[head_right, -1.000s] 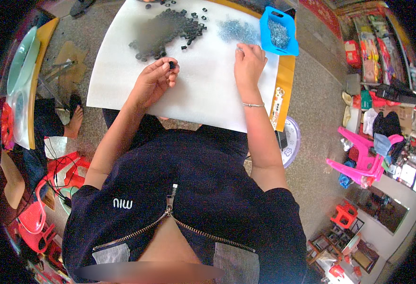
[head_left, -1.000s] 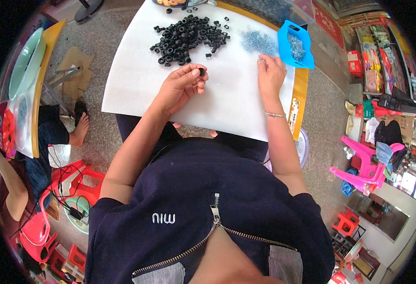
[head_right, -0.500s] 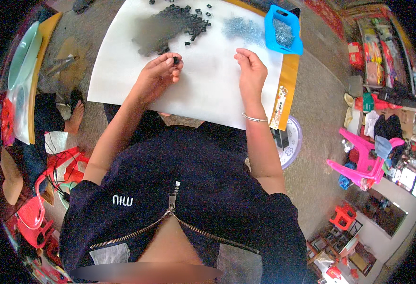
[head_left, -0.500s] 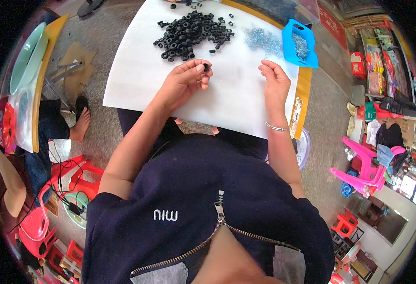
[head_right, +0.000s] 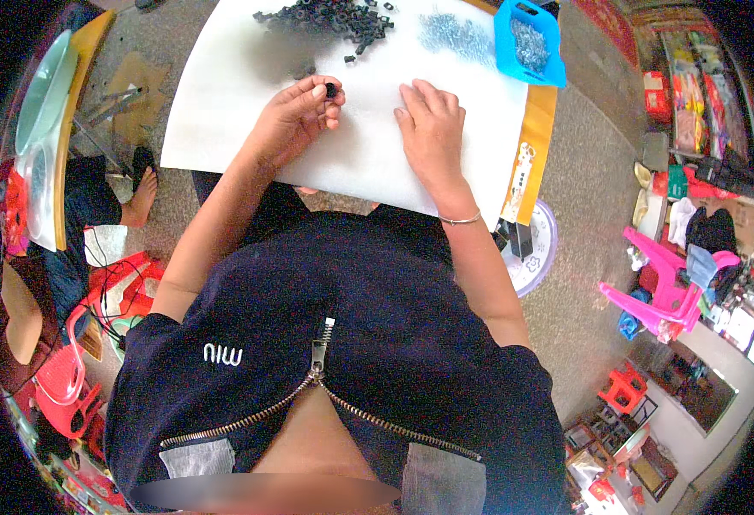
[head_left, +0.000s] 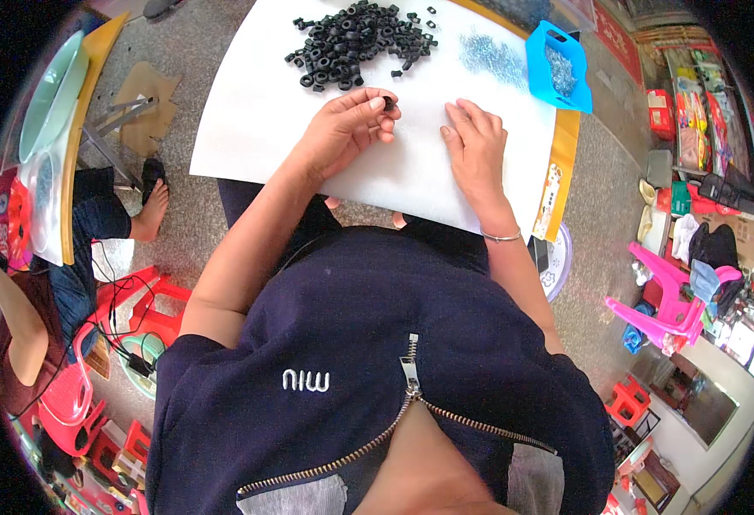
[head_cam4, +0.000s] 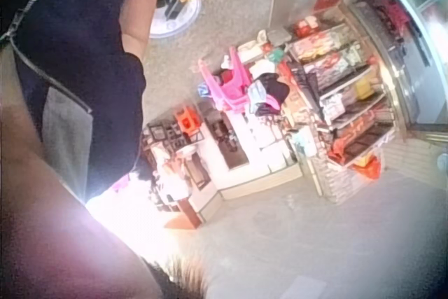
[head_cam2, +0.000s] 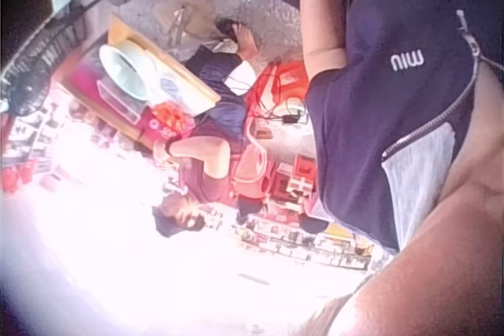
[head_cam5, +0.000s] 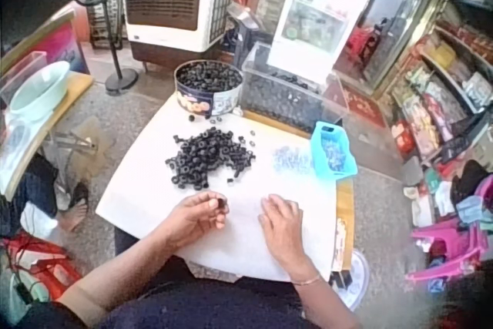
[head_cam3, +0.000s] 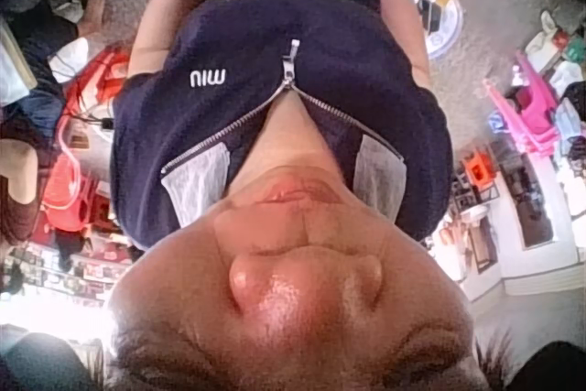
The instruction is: The person assembles small black plastic circular parts by hand at a table.
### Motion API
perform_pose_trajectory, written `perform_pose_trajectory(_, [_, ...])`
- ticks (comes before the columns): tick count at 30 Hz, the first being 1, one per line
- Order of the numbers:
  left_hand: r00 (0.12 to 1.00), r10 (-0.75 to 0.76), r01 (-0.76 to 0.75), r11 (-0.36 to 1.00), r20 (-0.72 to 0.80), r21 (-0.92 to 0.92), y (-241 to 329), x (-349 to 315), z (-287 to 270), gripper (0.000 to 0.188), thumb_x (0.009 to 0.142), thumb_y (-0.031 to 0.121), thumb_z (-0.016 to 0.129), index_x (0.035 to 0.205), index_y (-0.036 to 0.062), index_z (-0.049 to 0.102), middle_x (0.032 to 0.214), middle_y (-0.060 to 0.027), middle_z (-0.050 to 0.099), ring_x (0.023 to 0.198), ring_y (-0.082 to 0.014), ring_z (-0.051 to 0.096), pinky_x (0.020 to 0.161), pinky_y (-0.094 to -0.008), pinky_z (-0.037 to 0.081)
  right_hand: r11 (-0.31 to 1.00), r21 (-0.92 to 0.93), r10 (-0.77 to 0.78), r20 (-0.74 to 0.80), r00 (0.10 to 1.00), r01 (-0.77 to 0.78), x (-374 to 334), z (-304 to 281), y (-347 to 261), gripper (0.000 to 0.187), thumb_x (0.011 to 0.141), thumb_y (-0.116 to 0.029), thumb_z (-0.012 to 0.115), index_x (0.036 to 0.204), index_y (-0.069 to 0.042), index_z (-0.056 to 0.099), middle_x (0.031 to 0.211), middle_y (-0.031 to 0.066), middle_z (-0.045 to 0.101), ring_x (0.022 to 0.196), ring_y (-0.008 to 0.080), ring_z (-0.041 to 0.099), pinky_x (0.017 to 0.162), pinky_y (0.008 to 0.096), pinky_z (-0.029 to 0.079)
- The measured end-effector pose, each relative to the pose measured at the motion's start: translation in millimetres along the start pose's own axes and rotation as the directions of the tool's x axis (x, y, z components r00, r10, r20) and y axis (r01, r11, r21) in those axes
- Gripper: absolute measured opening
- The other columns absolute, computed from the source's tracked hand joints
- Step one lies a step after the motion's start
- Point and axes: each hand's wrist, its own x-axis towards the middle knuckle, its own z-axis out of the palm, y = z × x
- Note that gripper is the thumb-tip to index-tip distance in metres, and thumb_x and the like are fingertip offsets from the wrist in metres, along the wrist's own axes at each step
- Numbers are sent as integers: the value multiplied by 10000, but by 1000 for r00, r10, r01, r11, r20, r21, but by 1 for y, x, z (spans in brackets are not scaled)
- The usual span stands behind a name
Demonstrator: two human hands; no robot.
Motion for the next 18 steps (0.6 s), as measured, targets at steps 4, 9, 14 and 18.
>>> perform_pose_trajectory(4, [1000, 1, -1, 1000, 8, -2, -1, 0, -2, 272, 930, 198, 535, 1093, -19, 534, 961, -92, 578, 783, -130, 559, 732, -261, 474, 987, 157, 34, -3, 999, -33, -7, -3, 11, 272, 780, -85, 628, 1049, -45, 642, 1075, 107, 608, 977, 276, 523, 867, 382, 389])
perform_pose_trajectory(9, [1000, 23, -23, 1000, 19, -3, 1, -1, -1, 270, 930, 196, 538, 1092, -19, 535, 960, -95, 577, 775, -132, 559, 726, -263, 475, 997, 73, 20, -99, 995, -12, 27, -8, 28, 313, 818, -88, 592, 1114, 12, 592, 1178, 167, 574, 1067, 330, 518, 945, 419, 371])
perform_pose_trajectory(14, [1000, 16, -16, 1000, 11, -1, 1, 1, 0, 263, 928, 188, 540, 1088, -21, 537, 956, -96, 578, 772, -129, 563, 713, -261, 481, 987, -143, -65, 71, 995, 75, 29, 13, 31, 437, 877, -214, 554, 1207, 67, 502, 1287, 248, 492, 1253, 358, 415, 1067, 473, 267])
perform_pose_trajectory(18, [1000, 12, -13, 999, -20, -29, 0, -5, 1, 259, 930, 183, 536, 1091, -20, 538, 954, -98, 582, 766, -128, 569, 700, -257, 486, 989, -140, -32, 169, 985, 56, -1, -1, 5, 432, 885, -220, 542, 1215, 55, 501, 1335, 248, 446, 1268, 350, 402, 1084, 480, 237])
